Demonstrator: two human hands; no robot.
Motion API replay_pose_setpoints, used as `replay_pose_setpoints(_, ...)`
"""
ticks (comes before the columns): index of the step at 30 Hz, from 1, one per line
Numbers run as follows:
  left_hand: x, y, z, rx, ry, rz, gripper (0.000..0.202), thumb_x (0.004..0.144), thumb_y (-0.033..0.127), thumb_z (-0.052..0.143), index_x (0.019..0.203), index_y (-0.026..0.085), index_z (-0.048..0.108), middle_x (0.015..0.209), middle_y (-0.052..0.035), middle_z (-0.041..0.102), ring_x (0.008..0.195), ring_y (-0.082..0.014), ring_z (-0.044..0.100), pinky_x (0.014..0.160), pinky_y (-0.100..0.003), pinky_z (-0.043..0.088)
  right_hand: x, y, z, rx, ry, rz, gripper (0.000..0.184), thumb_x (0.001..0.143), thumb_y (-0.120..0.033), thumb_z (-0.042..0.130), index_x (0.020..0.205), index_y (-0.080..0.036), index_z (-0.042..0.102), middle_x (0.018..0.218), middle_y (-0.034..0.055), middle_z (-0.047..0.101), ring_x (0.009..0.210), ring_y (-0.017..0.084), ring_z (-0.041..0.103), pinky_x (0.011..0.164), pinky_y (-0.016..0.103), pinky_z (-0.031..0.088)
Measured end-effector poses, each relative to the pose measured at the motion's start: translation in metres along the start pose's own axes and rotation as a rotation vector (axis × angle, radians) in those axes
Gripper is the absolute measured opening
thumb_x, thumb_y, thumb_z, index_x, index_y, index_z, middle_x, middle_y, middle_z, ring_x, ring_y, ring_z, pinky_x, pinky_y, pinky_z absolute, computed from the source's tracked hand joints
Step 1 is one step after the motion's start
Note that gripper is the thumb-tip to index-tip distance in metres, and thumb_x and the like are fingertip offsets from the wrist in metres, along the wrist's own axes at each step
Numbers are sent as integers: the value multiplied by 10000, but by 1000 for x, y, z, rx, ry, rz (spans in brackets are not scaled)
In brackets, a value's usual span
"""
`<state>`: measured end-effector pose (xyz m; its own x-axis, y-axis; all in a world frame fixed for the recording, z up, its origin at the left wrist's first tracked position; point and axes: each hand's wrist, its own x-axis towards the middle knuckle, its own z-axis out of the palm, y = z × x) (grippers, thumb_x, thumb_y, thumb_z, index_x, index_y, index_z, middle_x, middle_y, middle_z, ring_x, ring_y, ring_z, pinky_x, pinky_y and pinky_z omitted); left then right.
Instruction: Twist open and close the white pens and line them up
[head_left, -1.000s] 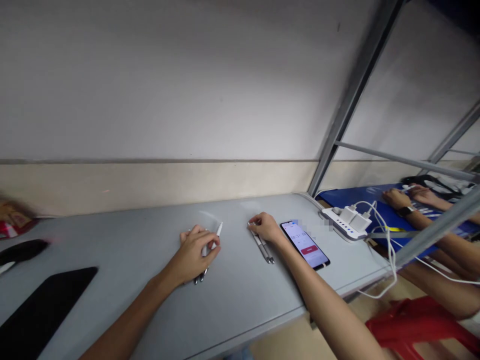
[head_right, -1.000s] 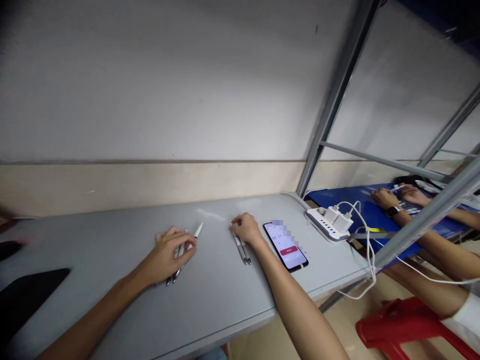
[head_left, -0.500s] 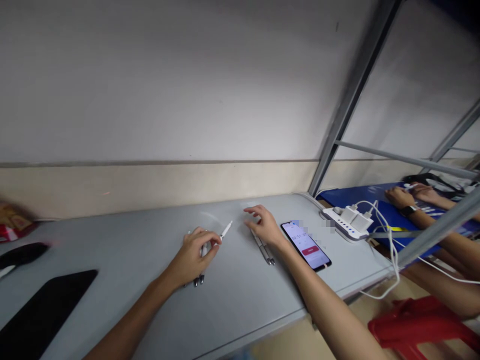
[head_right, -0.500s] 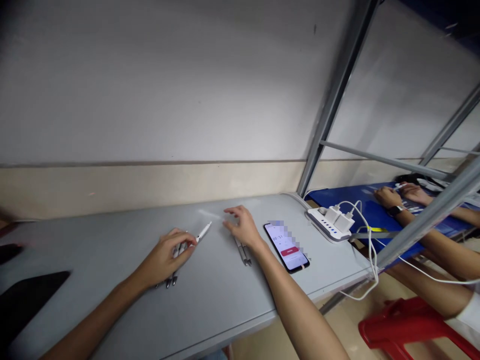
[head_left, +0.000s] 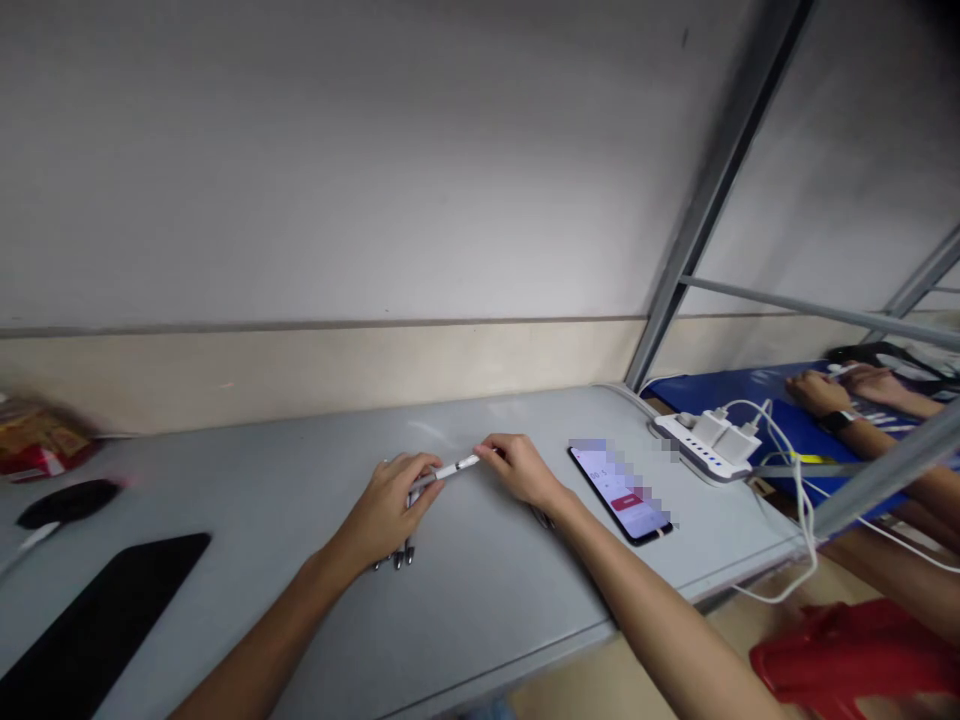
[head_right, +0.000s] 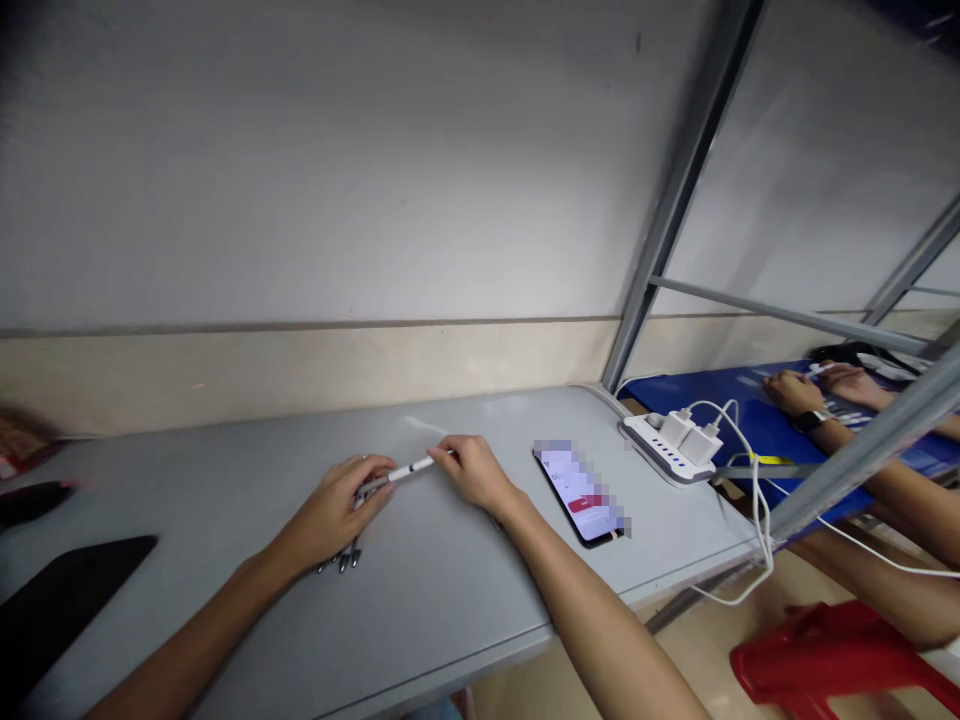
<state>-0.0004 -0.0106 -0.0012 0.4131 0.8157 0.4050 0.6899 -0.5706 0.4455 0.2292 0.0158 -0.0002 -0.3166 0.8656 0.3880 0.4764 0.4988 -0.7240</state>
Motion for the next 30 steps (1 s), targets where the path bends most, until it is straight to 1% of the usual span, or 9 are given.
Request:
replay_pose_setpoints(2, 1, -3, 0, 65, -12, 26, 236, 945, 370, 424, 1048, 232, 586, 965, -29, 637, 898, -185, 577, 841, -352, 428, 0, -1, 0, 19, -24, 70, 453, 931, -480, 423, 674, -146, 589, 575, -27, 463, 558, 99, 374, 553, 239, 269)
replay_pose_setpoints(6, 2, -7, 1, 150, 0, 50, 267, 976, 338, 344, 1018, 215, 576, 937, -34, 629, 889, -194, 553, 822, -358, 404, -1, -2, -2, 178, -166, 158, 494, 906, -561, 413, 682, -147, 561, 566, -44, 383, 527, 83, 322, 506, 226, 249)
replay_pose_setpoints(8, 2, -6, 0, 182, -4, 66, 279, 985, 320, 310, 991, 212, 567, 926, -34, 621, 892, -198, 534, 805, -355, 390, -1, -2, -2, 256, -228, 204, 511, 896, -587, 411, 681, -148, 561, 555, -45, 377, 502, 79, 306, 488, 225, 246)
replay_pose_setpoints(11, 1, -2, 0, 224, -31, 79, 290, 991, 292, 278, 968, 212, 555, 892, -29, 602, 864, -197, 510, 776, -351, 368, -2, -1, 0, 327, -272, 260, 524, 883, -602, 428, 677, -145, 581, 535, -43, 384, 472, 73, 287, 468, 226, 235)
replay_pose_setpoints(17, 0, 4, -4, 227, -43, 101, 272, 987, 259, 275, 938, 208, 538, 870, -25, 580, 844, -191, 492, 769, -341, 342, -3, -2, 0, 471, -303, 345, 501, 857, -598, 490, 692, -140, 605, 537, -43, 401, 464, 65, 308, 458, 214, 240)
replay_pose_setpoints(20, 0, 3, -4, 262, -24, 116, 258, 975, 243, 296, 869, 206, 528, 806, -21, 572, 801, -193, 485, 745, -338, 331, -3, -3, 0, 516, -320, 359, 490, 851, -592, 508, 697, -137, 608, 530, -42, 419, 458, 65, 331, 456, 210, 255)
replay_pose_setpoints(24, 1, -1, -3, 299, 20, 108, 248, 920, 133, 316, 745, 198, 479, 706, -13, 557, 726, -187, 476, 716, -328, 331, -6, -6, 1, 447, -320, 297, 471, 876, -566, 487, 692, -146, 595, 489, -40, 444, 433, 76, 367, 447, 215, 274)
replay_pose_setpoints(27, 1, -5, -2, 269, 34, 72, 227, 854, 71, 333, 721, 200, 465, 699, -14, 560, 719, -186, 491, 695, -311, 348, -8, -10, 3, 229, -209, 108, 419, 908, -480, 486, 678, -149, 603, 509, -21, 500, 471, 88, 402, 494, 223, 311)
replay_pose_setpoints(30, 1, -8, 1, 150, 3, -2, 203, 862, 98, 337, 756, 205, 473, 722, -7, 564, 704, -172, 513, 664, -284, 368, -7, -14, 3, 102, -50, -95, 263, 889, -377, 558, 799, -157, 672, 696, 23, 615, 615, 113, 497, 599, 229, 374)
